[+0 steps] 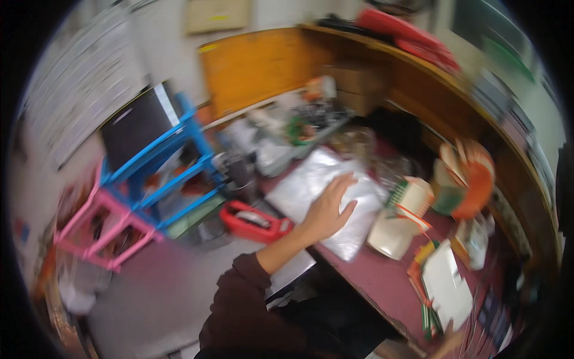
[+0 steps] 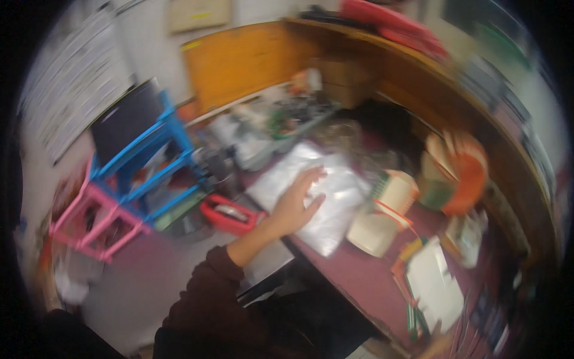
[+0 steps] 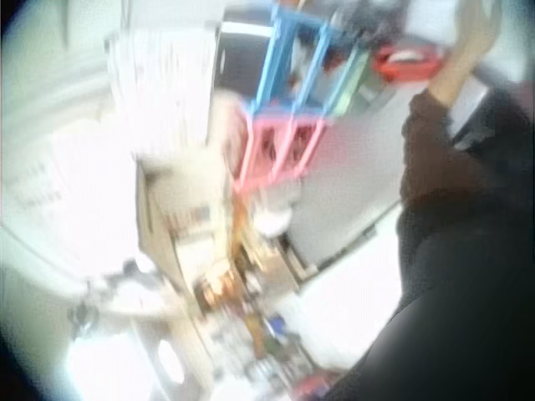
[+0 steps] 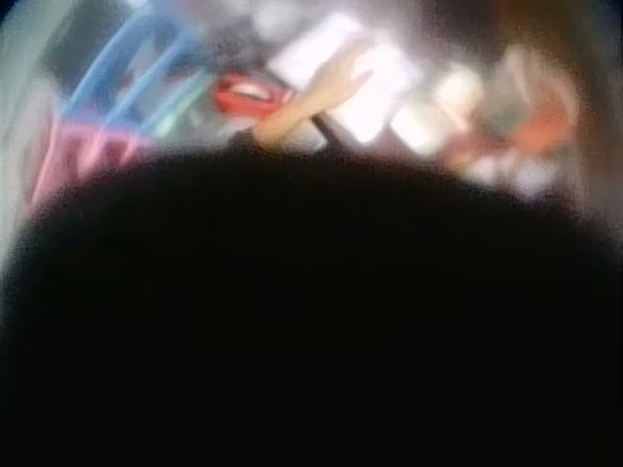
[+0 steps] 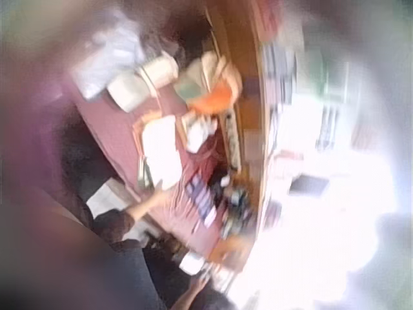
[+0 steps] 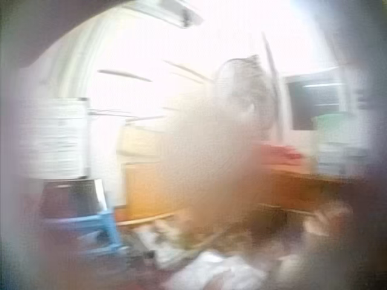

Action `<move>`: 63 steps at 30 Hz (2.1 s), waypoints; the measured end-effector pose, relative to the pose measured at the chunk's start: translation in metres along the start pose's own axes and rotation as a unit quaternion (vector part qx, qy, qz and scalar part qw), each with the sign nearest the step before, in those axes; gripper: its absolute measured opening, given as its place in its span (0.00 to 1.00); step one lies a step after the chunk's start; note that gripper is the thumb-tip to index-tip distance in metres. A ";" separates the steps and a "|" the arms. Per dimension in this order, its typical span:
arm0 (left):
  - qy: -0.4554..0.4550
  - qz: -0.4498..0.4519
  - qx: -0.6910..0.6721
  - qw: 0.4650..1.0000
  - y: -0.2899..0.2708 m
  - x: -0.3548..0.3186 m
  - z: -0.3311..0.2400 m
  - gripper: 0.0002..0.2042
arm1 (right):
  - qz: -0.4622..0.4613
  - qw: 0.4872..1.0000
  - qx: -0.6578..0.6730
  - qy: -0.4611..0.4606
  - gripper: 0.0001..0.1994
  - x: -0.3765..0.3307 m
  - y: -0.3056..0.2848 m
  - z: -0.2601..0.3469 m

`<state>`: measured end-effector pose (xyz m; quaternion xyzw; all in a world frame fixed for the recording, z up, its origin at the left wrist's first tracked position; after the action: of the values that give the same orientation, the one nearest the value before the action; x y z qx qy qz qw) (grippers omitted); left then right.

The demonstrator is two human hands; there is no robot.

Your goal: The person assembles small paper takeout boxes by folding flat sheets and tucking flaps into slots. They handle multiple boxes one at a time, folding and locking the sides to form the container shape. A second person briefly appears in the background but does not assist with the assembly.

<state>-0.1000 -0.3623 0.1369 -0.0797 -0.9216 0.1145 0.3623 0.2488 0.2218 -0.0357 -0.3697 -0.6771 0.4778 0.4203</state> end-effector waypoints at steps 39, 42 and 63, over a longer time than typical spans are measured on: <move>0.095 0.431 -0.280 0.852 0.261 -0.107 -0.108 0.24 | -0.123 0.945 0.295 -0.067 0.22 0.048 -0.074 0.060; 0.064 0.359 -0.351 0.862 0.332 -0.112 -0.132 0.31 | -0.048 0.895 0.428 -0.112 0.16 0.000 -0.109 0.084; 0.261 0.094 -0.338 0.899 0.169 -0.051 -0.195 0.08 | -0.371 0.718 0.542 -0.230 0.12 -0.197 -0.311 0.087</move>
<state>0.0810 -0.1821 0.1971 -0.3104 -0.7654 -0.1950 0.5289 0.2108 -0.0690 0.2032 0.3238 -0.4607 0.6394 0.5234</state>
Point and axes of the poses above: each hand's wrist, its own x-axis towards the middle knuckle, its own y-axis out of the palm, z = x × y, the point moved 7 cm from there along x, towards the middle knuckle, and after that the axes turned 12 degrees about -x, right-handed, at the moved point
